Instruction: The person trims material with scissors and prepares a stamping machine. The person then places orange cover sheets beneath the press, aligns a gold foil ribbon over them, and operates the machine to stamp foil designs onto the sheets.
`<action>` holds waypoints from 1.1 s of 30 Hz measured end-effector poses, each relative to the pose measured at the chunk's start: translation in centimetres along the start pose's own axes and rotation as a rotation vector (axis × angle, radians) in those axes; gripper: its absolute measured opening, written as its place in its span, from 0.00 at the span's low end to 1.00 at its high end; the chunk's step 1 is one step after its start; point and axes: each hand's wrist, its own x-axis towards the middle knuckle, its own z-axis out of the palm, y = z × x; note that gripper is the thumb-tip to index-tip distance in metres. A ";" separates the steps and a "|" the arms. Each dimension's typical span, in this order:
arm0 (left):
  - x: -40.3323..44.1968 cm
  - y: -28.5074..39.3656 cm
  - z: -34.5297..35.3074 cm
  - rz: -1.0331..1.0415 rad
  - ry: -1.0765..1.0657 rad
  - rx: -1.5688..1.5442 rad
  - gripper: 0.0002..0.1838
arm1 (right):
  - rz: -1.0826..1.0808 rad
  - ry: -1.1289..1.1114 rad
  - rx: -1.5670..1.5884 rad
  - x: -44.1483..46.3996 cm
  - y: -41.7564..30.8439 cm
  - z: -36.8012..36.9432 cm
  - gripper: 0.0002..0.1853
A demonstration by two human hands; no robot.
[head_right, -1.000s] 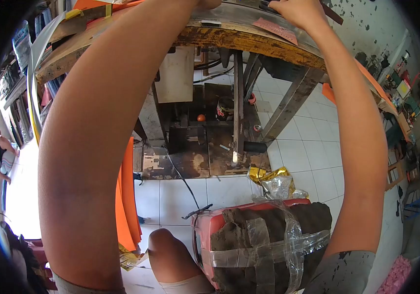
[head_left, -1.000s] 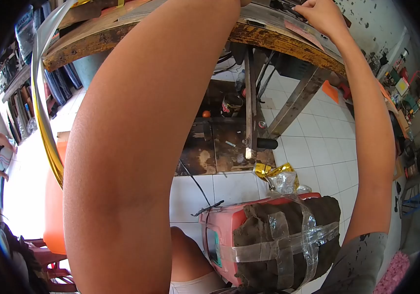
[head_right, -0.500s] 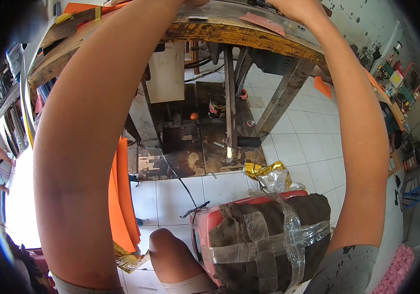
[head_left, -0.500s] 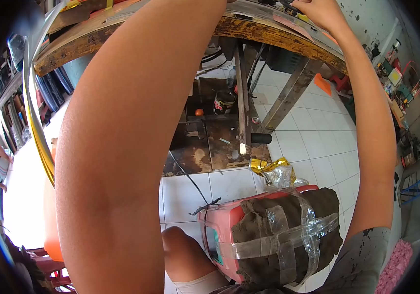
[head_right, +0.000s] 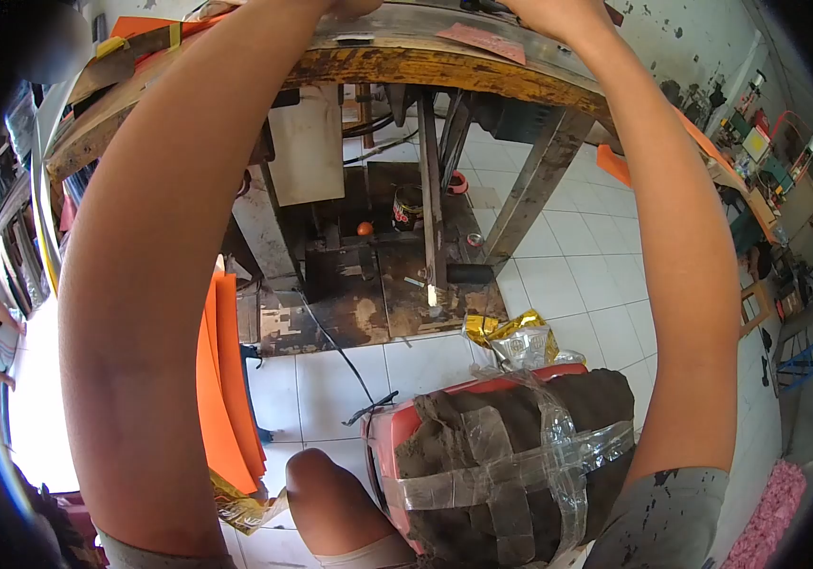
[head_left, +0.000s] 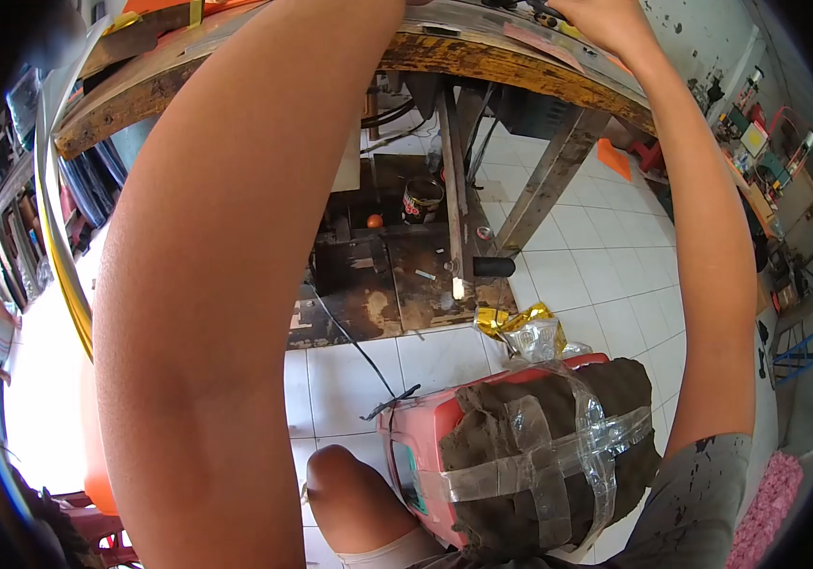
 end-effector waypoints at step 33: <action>-13.4 7.8 -3.4 0.272 0.358 -0.419 0.17 | -0.142 0.045 0.420 -20.0 17.4 -11.0 0.15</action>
